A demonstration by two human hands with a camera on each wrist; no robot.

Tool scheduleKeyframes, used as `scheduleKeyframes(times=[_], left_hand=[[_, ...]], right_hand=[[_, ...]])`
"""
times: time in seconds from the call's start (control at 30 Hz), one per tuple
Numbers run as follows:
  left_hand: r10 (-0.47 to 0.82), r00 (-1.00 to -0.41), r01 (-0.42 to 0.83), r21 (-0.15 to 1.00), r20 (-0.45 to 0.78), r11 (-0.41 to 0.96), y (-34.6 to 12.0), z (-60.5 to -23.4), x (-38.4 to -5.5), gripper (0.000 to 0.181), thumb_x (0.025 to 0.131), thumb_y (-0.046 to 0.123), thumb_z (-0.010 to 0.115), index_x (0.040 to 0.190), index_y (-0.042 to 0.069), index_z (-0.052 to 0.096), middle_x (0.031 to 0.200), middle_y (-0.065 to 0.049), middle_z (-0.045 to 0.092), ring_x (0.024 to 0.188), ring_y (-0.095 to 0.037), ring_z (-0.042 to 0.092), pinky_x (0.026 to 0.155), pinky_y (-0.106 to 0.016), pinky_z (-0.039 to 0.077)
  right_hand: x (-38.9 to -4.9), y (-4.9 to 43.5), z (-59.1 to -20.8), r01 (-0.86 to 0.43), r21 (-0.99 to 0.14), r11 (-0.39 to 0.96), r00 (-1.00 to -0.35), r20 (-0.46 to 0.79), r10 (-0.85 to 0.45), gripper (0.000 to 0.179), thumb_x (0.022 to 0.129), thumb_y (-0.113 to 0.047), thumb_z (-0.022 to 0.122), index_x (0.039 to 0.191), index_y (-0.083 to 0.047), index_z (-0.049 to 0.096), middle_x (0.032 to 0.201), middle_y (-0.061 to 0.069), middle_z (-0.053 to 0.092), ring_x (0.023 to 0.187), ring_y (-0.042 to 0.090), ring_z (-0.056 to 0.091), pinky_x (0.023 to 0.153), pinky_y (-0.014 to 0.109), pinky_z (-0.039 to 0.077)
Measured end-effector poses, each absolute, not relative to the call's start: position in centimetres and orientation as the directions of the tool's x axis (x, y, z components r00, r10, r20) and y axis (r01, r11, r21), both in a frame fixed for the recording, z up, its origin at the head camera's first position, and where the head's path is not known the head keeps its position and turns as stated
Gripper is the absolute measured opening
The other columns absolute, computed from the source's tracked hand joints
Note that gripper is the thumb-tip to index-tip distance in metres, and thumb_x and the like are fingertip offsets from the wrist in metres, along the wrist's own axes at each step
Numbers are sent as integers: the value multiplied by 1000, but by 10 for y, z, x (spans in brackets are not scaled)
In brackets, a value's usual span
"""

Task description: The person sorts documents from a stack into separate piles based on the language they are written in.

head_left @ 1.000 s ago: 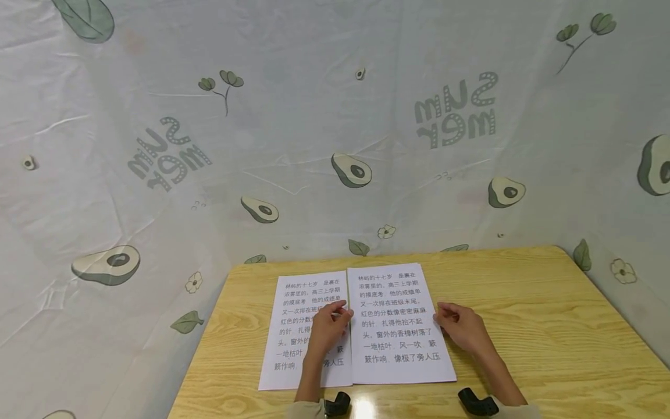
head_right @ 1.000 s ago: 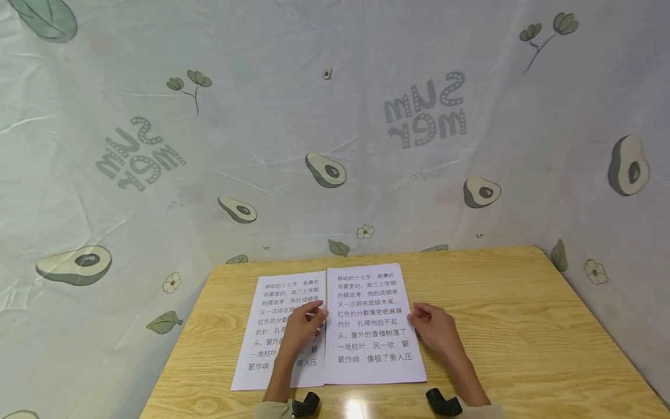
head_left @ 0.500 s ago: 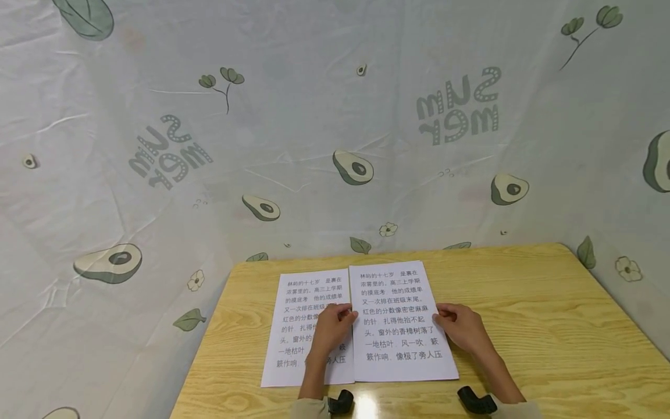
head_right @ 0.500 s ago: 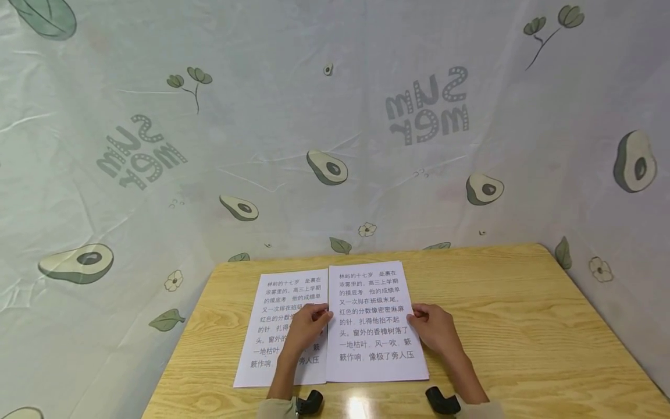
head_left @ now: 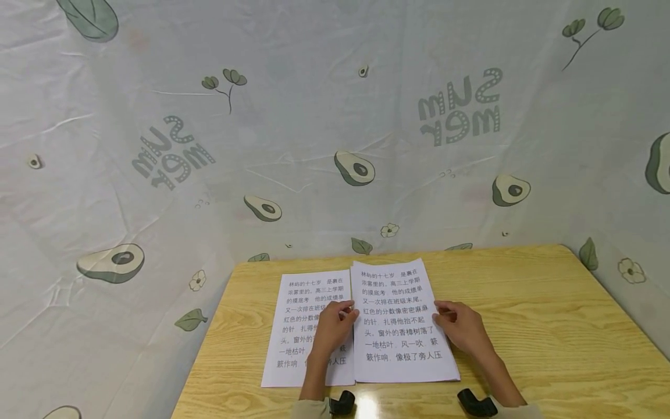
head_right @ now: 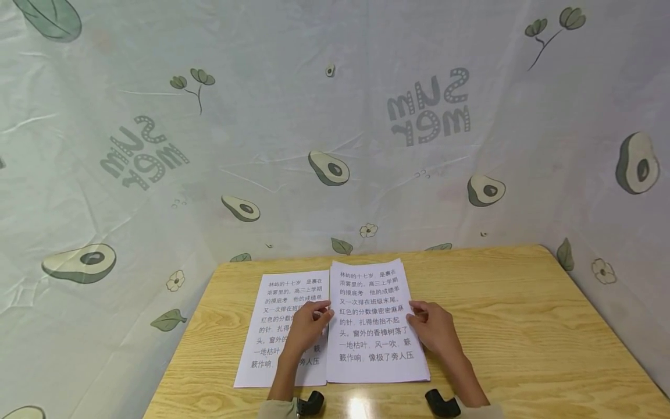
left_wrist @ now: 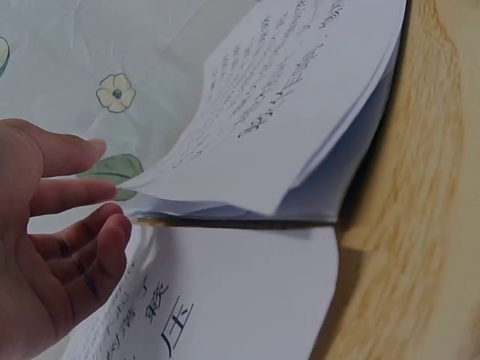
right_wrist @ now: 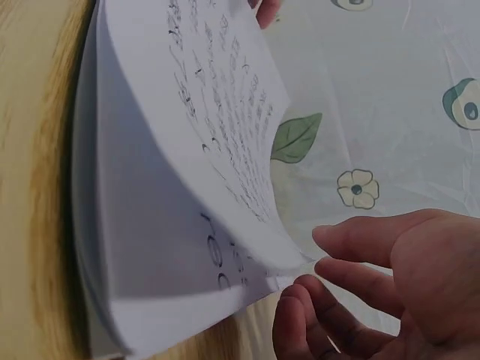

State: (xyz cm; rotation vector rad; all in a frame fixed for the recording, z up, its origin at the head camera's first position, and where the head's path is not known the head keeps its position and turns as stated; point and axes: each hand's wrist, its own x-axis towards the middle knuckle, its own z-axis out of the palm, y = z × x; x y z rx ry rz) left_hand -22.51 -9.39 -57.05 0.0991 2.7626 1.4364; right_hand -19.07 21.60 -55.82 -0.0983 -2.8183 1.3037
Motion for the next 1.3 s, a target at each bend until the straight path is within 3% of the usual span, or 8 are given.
scheduleKeyframes(times=[0.3, 0.7, 1.07, 1.3], left_hand=[[78, -997, 57, 878, 22, 476, -88, -569, -224, 40, 96, 23, 80, 135, 12, 75, 104, 1, 71, 87, -9, 64, 68, -20, 54], [39, -999, 40, 886, 24, 461, -85, -569, -223, 45, 92, 5, 80, 136, 9, 72, 103, 1, 72, 83, -7, 63, 66, -19, 55], [41, -999, 41, 913, 26, 406, -93, -570, -228, 46, 92, 1, 79, 137, 7, 72, 107, -6, 72, 84, -10, 67, 67, -21, 59], [44, -999, 3, 952, -11, 306, -99, -571, -228, 45, 94, 2, 76, 138, 7, 71, 110, -9, 71, 86, -12, 70, 69, -25, 63]], right_hand=[[-190, 214, -555, 12, -805, 592, -998, 31, 62, 43, 99, -9, 74, 138, 7, 66, 115, 21, 74, 99, 29, 74, 75, 20, 55], [-189, 214, -554, 36, -849, 527, -997, 2, 72, 43, 100, -6, 72, 140, 8, 64, 116, 21, 71, 95, 16, 71, 75, 18, 56], [-191, 220, -557, 33, -883, 468, -998, -8, 56, 45, 102, -6, 71, 143, 8, 61, 120, 23, 70, 92, 3, 68, 76, 18, 57], [-192, 228, -558, 59, -923, 380, -998, -64, 0, 50, 106, -12, 66, 151, 7, 54, 130, 25, 66, 104, 11, 67, 82, 20, 58]])
